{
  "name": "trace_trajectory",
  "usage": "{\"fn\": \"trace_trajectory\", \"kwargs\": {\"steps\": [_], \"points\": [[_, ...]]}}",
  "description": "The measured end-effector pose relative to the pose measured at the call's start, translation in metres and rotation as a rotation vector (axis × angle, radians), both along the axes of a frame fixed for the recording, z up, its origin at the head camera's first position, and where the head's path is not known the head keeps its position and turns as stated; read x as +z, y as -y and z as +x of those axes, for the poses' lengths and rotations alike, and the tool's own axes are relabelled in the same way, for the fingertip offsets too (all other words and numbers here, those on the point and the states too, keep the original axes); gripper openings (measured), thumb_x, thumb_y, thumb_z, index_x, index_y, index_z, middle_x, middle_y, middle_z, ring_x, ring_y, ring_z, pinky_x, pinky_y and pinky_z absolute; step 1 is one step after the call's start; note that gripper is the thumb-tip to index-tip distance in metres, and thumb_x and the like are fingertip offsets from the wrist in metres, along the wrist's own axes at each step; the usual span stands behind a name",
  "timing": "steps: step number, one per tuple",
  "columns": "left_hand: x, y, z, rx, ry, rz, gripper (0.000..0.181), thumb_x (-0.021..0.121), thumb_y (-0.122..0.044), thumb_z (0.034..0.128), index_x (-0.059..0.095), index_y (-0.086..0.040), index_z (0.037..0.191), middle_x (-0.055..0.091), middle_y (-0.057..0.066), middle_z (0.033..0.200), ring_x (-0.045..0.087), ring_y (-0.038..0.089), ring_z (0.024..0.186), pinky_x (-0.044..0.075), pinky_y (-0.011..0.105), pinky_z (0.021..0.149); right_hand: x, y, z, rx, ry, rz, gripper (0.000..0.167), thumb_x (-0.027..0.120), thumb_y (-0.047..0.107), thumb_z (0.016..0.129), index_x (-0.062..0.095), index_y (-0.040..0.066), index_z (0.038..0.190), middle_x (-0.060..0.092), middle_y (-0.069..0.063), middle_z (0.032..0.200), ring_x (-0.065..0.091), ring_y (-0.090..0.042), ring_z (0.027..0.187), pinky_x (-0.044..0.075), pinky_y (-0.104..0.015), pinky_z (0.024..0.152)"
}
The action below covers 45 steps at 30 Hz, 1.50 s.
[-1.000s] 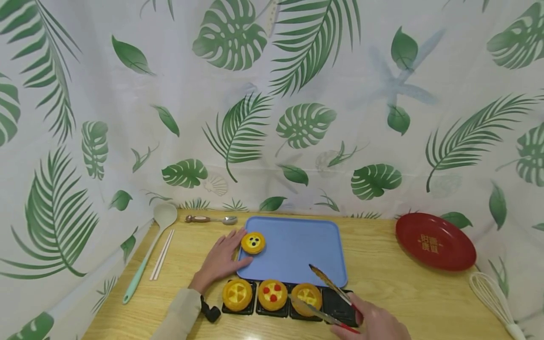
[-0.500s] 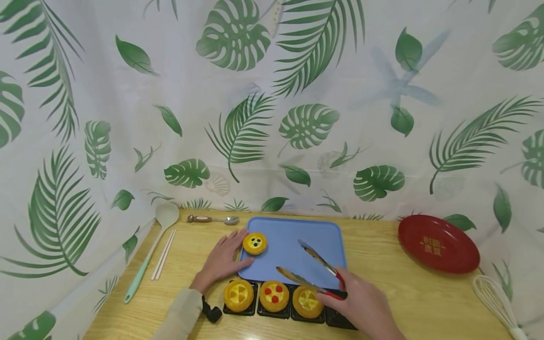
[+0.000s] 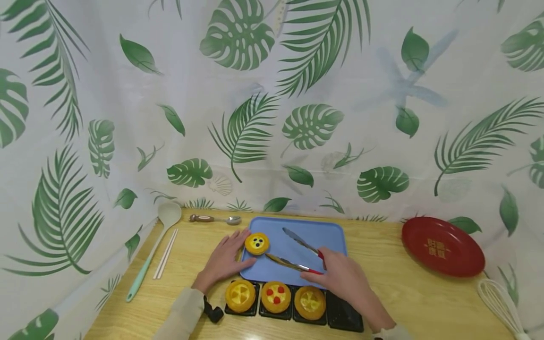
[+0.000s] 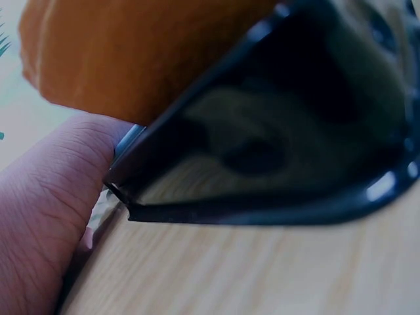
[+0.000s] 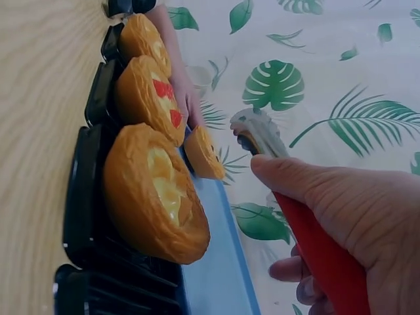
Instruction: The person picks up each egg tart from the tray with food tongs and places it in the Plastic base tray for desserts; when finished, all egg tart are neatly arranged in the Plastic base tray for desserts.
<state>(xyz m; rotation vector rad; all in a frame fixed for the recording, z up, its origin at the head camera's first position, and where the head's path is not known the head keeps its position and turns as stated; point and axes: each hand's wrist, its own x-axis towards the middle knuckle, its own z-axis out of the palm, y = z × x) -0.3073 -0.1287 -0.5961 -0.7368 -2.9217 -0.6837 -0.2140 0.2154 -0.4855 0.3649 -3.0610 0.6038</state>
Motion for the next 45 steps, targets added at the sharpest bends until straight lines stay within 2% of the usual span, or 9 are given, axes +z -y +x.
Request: {"fn": "trace_trajectory", "kwargs": {"steps": [10, 21, 29, 35, 45], "points": [[-0.004, 0.001, -0.003, 0.011, -0.004, -0.019, 0.095, 0.05, -0.076, 0.095, 0.024, -0.021, 0.168, 0.023, -0.004, 0.173, 0.019, 0.024, 0.16, 0.015, 0.05, 0.129, -0.011, 0.01, -0.026, 0.077, -0.038, 0.018, 0.056, 0.079, 0.067, 0.082, 0.058, 0.015, 0.088, 0.048, 0.006, 0.064, 0.041, -0.011, 0.051, 0.03, -0.026, 0.047], [-0.006, 0.001, -0.003, 0.013, -0.007, 0.008, 0.096, 0.05, -0.076, 0.0938, 0.026, -0.021, 0.168, 0.024, -0.004, 0.173, 0.02, 0.025, 0.16, 0.015, 0.051, 0.129, -0.015, 0.017, -0.04, 0.172, -0.052, 0.093, 0.046, 0.079, 0.059, 0.086, 0.06, 0.017, 0.089, 0.049, 0.008, 0.068, 0.042, -0.01, 0.053, 0.032, -0.025, 0.048], [-0.005, 0.001, -0.004, 0.004, -0.015, 0.009, 0.095, 0.051, -0.076, 0.0934, 0.027, -0.021, 0.168, 0.026, -0.004, 0.172, 0.022, 0.026, 0.16, 0.017, 0.051, 0.129, -0.016, 0.025, -0.054, 0.198, -0.067, 0.071, 0.046, 0.08, 0.057, 0.086, 0.06, 0.016, 0.088, 0.046, 0.007, 0.064, 0.04, -0.01, 0.053, 0.03, -0.026, 0.048], [-0.005, 0.0, -0.004, 0.014, -0.006, 0.002, 0.097, 0.051, -0.077, 0.0926, 0.026, -0.021, 0.168, 0.025, -0.004, 0.173, 0.02, 0.024, 0.16, 0.017, 0.051, 0.129, -0.018, 0.03, -0.06, 0.24, -0.085, 0.056, 0.046, 0.083, 0.055, 0.085, 0.059, 0.015, 0.083, 0.044, 0.008, 0.062, 0.038, -0.008, 0.052, 0.028, -0.025, 0.048], [-0.006, 0.001, -0.005, 0.027, -0.007, -0.013, 0.099, 0.05, -0.08, 0.0912, 0.025, -0.024, 0.168, 0.023, -0.008, 0.173, 0.021, 0.023, 0.16, 0.017, 0.049, 0.129, -0.023, 0.036, -0.069, 0.237, -0.026, 0.058, 0.046, 0.082, 0.056, 0.085, 0.062, 0.015, 0.086, 0.045, 0.007, 0.063, 0.041, -0.009, 0.053, 0.029, -0.026, 0.049]]}}
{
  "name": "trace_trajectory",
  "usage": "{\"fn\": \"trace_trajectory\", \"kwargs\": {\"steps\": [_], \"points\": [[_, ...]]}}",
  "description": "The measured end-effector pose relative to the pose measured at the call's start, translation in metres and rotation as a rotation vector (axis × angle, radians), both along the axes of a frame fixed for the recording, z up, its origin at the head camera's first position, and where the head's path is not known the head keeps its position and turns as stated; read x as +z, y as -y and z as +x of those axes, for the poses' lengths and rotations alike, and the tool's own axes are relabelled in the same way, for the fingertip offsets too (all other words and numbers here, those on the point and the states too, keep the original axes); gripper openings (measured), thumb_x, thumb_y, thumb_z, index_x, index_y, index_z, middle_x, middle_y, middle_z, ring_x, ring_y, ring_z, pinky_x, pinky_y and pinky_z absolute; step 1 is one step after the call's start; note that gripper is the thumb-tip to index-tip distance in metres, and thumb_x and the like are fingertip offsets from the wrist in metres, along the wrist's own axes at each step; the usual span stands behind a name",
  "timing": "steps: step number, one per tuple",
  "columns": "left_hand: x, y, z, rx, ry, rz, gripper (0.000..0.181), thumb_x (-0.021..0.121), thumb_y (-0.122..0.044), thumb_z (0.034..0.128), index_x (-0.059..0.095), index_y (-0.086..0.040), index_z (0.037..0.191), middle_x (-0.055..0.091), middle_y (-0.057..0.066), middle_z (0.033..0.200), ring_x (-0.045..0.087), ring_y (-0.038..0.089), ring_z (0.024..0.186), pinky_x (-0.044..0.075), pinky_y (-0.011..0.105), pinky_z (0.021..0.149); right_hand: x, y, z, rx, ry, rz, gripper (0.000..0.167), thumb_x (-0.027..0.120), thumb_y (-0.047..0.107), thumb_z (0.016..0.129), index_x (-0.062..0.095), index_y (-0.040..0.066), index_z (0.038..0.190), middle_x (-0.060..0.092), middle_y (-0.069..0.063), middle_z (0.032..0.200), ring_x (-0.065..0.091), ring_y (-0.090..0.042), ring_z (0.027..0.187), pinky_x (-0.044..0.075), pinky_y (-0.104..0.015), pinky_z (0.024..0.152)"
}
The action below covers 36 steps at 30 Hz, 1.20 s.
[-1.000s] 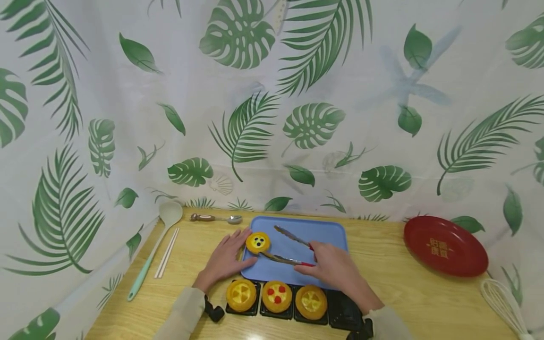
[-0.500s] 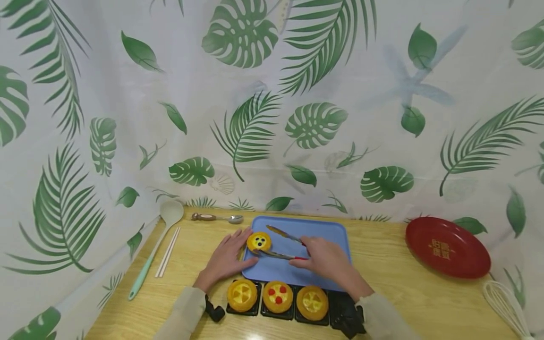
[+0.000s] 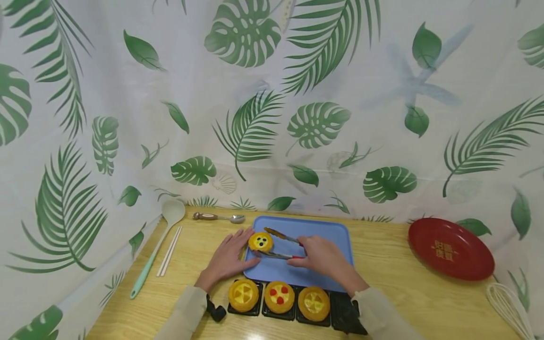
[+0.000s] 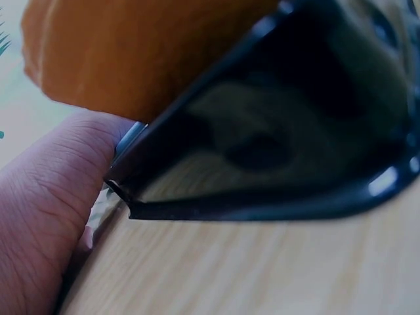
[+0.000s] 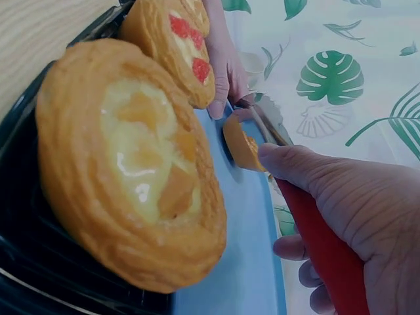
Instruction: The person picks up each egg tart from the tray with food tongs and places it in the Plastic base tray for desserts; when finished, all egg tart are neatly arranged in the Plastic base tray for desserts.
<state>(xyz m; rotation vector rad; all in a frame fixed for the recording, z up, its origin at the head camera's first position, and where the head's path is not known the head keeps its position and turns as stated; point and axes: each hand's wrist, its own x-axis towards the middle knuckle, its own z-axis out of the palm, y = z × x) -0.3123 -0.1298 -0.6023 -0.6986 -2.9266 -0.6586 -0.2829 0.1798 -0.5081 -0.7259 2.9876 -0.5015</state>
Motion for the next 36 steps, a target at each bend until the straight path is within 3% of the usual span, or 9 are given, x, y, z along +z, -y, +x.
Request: {"fn": "trace_trajectory", "kwargs": {"steps": [36], "points": [[-0.002, 0.001, -0.001, -0.001, 0.0, 0.007, 0.1, 0.05, -0.081, 0.091, 0.025, -0.023, 0.168, 0.024, -0.008, 0.172, 0.02, 0.022, 0.16, 0.017, 0.049, 0.129, -0.014, 0.006, -0.008, 0.019, -0.01, 0.021, 0.044, 0.081, 0.056, 0.085, 0.065, 0.015, 0.093, 0.046, 0.006, 0.062, 0.04, -0.009, 0.052, 0.028, -0.025, 0.048]]}}
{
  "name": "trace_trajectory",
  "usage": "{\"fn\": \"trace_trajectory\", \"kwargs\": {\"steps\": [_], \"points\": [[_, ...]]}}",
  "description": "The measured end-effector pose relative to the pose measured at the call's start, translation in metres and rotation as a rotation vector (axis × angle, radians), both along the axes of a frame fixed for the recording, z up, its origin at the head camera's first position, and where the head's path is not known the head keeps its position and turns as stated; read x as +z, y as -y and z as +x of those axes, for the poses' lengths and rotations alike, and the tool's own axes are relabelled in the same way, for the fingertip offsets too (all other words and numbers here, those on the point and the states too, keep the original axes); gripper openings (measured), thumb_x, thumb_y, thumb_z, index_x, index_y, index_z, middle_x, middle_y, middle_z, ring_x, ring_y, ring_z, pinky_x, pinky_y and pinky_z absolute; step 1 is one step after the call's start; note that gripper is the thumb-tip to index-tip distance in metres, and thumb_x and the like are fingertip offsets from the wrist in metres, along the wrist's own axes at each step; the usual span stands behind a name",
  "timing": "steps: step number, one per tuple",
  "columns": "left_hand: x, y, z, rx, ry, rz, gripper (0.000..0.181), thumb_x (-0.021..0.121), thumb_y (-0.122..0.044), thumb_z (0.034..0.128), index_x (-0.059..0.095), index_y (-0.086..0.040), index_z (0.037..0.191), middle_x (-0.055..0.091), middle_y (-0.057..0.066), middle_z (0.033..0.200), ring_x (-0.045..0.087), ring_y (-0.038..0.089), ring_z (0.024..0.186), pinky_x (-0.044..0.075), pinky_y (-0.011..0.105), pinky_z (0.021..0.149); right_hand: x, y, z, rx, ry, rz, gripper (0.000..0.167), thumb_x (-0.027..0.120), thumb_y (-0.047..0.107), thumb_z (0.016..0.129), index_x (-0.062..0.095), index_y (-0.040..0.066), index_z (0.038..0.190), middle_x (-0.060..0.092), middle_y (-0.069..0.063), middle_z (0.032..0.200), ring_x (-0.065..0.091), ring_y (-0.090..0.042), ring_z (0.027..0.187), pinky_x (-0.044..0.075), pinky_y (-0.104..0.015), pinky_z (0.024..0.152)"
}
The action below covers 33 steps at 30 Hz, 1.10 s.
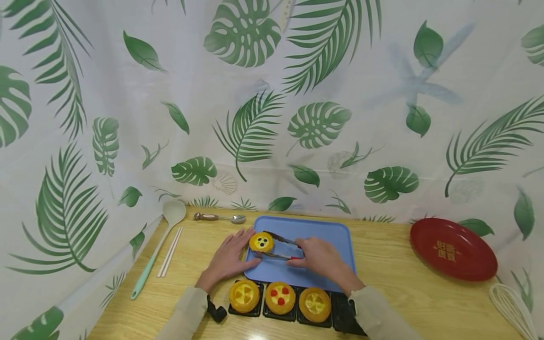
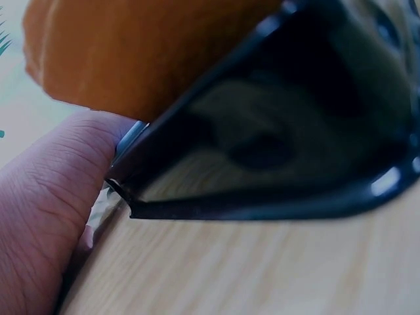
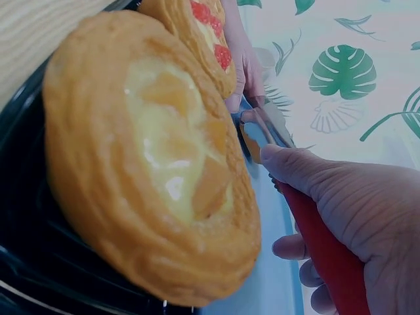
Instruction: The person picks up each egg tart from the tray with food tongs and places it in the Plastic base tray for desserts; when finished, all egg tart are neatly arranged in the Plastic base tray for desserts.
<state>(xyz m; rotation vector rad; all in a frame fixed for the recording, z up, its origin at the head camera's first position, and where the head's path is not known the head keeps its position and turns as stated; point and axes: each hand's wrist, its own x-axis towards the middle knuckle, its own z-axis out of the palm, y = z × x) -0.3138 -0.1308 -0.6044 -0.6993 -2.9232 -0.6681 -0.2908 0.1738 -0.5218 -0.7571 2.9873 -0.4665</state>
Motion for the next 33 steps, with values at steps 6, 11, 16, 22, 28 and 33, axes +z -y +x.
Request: {"fn": "trace_trajectory", "kwargs": {"steps": [6, 11, 16, 22, 28, 33], "points": [[-0.002, 0.0, 0.0, -0.006, -0.009, 0.007, 0.1, 0.049, -0.082, 0.0905, 0.026, -0.022, 0.168, 0.025, -0.008, 0.172, 0.021, 0.023, 0.16, 0.018, 0.051, 0.128, 0.0, -0.001, 0.001, -0.001, 0.014, -0.011, 0.043, 0.08, 0.056, 0.087, 0.064, 0.016, 0.091, 0.046, 0.007, 0.062, 0.04, -0.009, 0.052, 0.028, -0.025, 0.048], [-0.001, -0.001, 0.0, -0.011, -0.014, 0.011, 0.101, 0.049, -0.082, 0.0907, 0.026, -0.022, 0.168, 0.025, -0.006, 0.172, 0.021, 0.024, 0.16, 0.018, 0.051, 0.128, 0.002, -0.002, 0.001, 0.01, 0.005, -0.026, 0.042, 0.08, 0.055, 0.088, 0.063, 0.016, 0.089, 0.046, 0.007, 0.062, 0.039, -0.008, 0.053, 0.027, -0.024, 0.048], [0.001, -0.001, 0.0, -0.009, -0.005, -0.002, 0.1, 0.049, -0.081, 0.0911, 0.024, -0.023, 0.168, 0.023, -0.007, 0.173, 0.019, 0.023, 0.16, 0.016, 0.049, 0.129, 0.004, -0.003, 0.003, 0.025, -0.004, -0.034, 0.039, 0.079, 0.053, 0.089, 0.063, 0.018, 0.089, 0.046, 0.008, 0.061, 0.038, -0.007, 0.051, 0.027, -0.024, 0.048], [0.004, -0.001, 0.002, -0.007, 0.003, 0.006, 0.1, 0.052, -0.079, 0.0915, 0.024, -0.022, 0.168, 0.024, -0.006, 0.173, 0.02, 0.023, 0.16, 0.016, 0.049, 0.129, 0.007, -0.004, 0.006, 0.045, -0.036, -0.065, 0.035, 0.08, 0.049, 0.09, 0.06, 0.021, 0.085, 0.044, 0.008, 0.059, 0.037, -0.007, 0.049, 0.026, -0.023, 0.048], [0.006, -0.001, 0.003, -0.005, 0.009, 0.013, 0.1, 0.053, -0.078, 0.0914, 0.025, -0.022, 0.168, 0.025, -0.006, 0.172, 0.021, 0.024, 0.16, 0.017, 0.05, 0.129, 0.011, -0.008, 0.01, 0.04, -0.071, -0.072, 0.035, 0.081, 0.048, 0.089, 0.059, 0.021, 0.084, 0.043, 0.009, 0.059, 0.036, -0.006, 0.049, 0.026, -0.022, 0.048], [0.007, -0.001, 0.005, -0.006, -0.001, 0.007, 0.099, 0.052, -0.078, 0.092, 0.026, -0.02, 0.168, 0.026, -0.003, 0.172, 0.022, 0.025, 0.16, 0.017, 0.05, 0.129, 0.016, -0.014, 0.016, 0.034, -0.092, -0.101, 0.036, 0.081, 0.047, 0.089, 0.055, 0.023, 0.08, 0.044, 0.01, 0.06, 0.034, -0.005, 0.049, 0.026, -0.022, 0.048]]}}
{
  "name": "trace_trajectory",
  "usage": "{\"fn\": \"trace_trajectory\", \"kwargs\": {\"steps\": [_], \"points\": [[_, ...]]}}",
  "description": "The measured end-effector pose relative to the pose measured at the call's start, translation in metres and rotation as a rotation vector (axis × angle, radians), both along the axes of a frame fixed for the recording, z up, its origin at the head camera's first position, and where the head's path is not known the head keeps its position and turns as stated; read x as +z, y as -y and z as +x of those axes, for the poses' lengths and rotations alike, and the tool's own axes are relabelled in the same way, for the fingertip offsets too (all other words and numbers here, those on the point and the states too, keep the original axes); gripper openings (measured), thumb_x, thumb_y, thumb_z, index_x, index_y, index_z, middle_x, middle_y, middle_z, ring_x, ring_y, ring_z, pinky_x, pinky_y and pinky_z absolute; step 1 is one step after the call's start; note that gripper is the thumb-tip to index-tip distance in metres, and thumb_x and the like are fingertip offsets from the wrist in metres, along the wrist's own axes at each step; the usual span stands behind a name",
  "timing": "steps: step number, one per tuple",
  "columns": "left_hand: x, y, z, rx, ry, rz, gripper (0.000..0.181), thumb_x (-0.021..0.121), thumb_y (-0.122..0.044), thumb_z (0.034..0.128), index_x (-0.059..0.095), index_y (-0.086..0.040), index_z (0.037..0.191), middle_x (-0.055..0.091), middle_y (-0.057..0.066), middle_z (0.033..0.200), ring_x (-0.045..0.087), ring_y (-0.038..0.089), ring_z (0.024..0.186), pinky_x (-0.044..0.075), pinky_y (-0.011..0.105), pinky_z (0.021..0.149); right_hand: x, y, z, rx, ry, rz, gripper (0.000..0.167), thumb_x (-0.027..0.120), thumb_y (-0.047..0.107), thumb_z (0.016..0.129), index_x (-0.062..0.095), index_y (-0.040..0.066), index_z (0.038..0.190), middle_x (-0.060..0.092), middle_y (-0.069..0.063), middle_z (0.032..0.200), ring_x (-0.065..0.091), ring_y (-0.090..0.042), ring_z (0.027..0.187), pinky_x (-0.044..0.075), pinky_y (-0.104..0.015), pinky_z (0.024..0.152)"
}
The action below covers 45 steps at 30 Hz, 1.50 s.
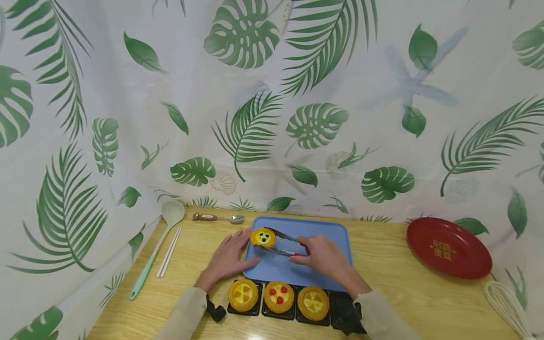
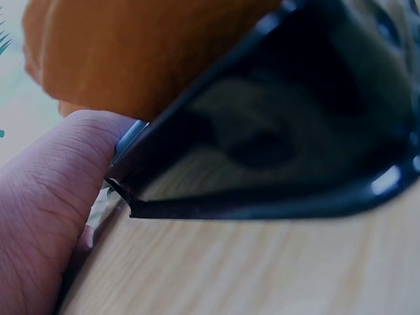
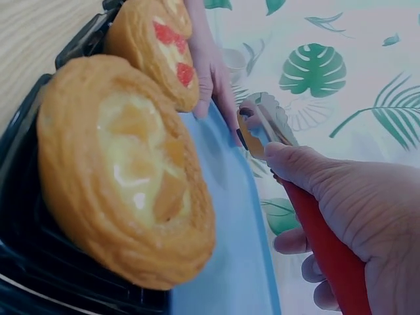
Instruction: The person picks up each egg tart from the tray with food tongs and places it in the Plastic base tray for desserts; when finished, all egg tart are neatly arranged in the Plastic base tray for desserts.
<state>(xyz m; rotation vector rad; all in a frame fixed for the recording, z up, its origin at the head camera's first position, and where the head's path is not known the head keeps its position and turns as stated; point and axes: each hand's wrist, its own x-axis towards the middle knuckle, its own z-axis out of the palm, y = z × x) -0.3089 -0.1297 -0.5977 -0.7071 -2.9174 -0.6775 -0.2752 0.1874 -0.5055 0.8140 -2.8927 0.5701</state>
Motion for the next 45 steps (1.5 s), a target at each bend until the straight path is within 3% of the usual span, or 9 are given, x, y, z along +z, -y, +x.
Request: {"fn": "trace_trajectory", "kwargs": {"steps": [6, 12, 16, 28, 32, 37, 45], "points": [[0.0, -0.001, 0.001, -0.008, -0.007, 0.001, 0.097, 0.052, -0.076, 0.093, 0.026, -0.02, 0.168, 0.026, -0.003, 0.172, 0.022, 0.025, 0.16, 0.017, 0.05, 0.129, 0.006, -0.012, 0.011, -0.043, -0.016, -0.009, 0.036, 0.081, 0.049, 0.088, 0.055, 0.025, 0.082, 0.044, 0.011, 0.062, 0.032, -0.005, 0.05, 0.025, -0.022, 0.048], [0.0, -0.002, 0.002, -0.015, -0.01, 0.009, 0.096, 0.053, -0.075, 0.0937, 0.028, -0.019, 0.167, 0.027, -0.002, 0.172, 0.023, 0.026, 0.159, 0.018, 0.051, 0.128, 0.014, -0.029, 0.03, -0.106, -0.028, 0.006, 0.04, 0.074, 0.063, 0.088, 0.06, 0.025, 0.087, 0.044, 0.012, 0.064, 0.029, -0.005, 0.051, 0.023, -0.023, 0.049], [0.001, -0.002, 0.003, -0.014, -0.006, 0.014, 0.095, 0.054, -0.073, 0.0938, 0.028, -0.019, 0.167, 0.027, -0.001, 0.172, 0.023, 0.027, 0.159, 0.017, 0.052, 0.128, 0.02, -0.041, 0.048, -0.15, -0.029, 0.014, 0.042, 0.072, 0.067, 0.087, 0.06, 0.026, 0.087, 0.043, 0.013, 0.065, 0.029, -0.005, 0.051, 0.023, -0.023, 0.048], [0.0, -0.003, 0.004, -0.018, 0.001, 0.014, 0.097, 0.054, -0.074, 0.0939, 0.025, -0.019, 0.168, 0.025, -0.001, 0.173, 0.022, 0.027, 0.16, 0.016, 0.051, 0.129, 0.031, -0.078, 0.104, -0.276, 0.013, 0.023, 0.054, 0.077, 0.064, 0.085, 0.074, 0.018, 0.113, 0.043, 0.013, 0.069, 0.032, -0.004, 0.056, 0.024, -0.022, 0.051], [0.001, -0.001, 0.005, -0.023, -0.005, 0.02, 0.096, 0.055, -0.072, 0.0943, 0.026, -0.017, 0.167, 0.026, 0.001, 0.172, 0.023, 0.029, 0.159, 0.016, 0.052, 0.129, 0.03, -0.092, 0.121, -0.329, 0.082, 0.041, 0.062, 0.077, 0.064, 0.084, 0.074, 0.015, 0.121, 0.046, 0.011, 0.072, 0.036, -0.005, 0.059, 0.026, -0.023, 0.052], [-0.001, 0.0, 0.004, -0.026, -0.011, 0.022, 0.094, 0.055, -0.071, 0.0947, 0.027, -0.017, 0.167, 0.027, 0.001, 0.172, 0.023, 0.029, 0.159, 0.016, 0.052, 0.129, 0.028, -0.11, 0.139, -0.406, 0.209, 0.074, 0.053, 0.076, 0.064, 0.085, 0.073, 0.018, 0.109, 0.047, 0.008, 0.07, 0.04, -0.01, 0.058, 0.028, -0.024, 0.053], [-0.002, 0.0, 0.003, -0.011, -0.002, -0.015, 0.096, 0.052, -0.076, 0.094, 0.024, -0.021, 0.168, 0.023, -0.004, 0.173, 0.02, 0.024, 0.16, 0.015, 0.049, 0.129, 0.019, -0.135, 0.155, -0.489, 0.331, 0.092, 0.054, 0.074, 0.062, 0.089, 0.071, 0.014, 0.115, 0.044, 0.003, 0.065, 0.041, -0.016, 0.059, 0.027, -0.026, 0.053]]}}
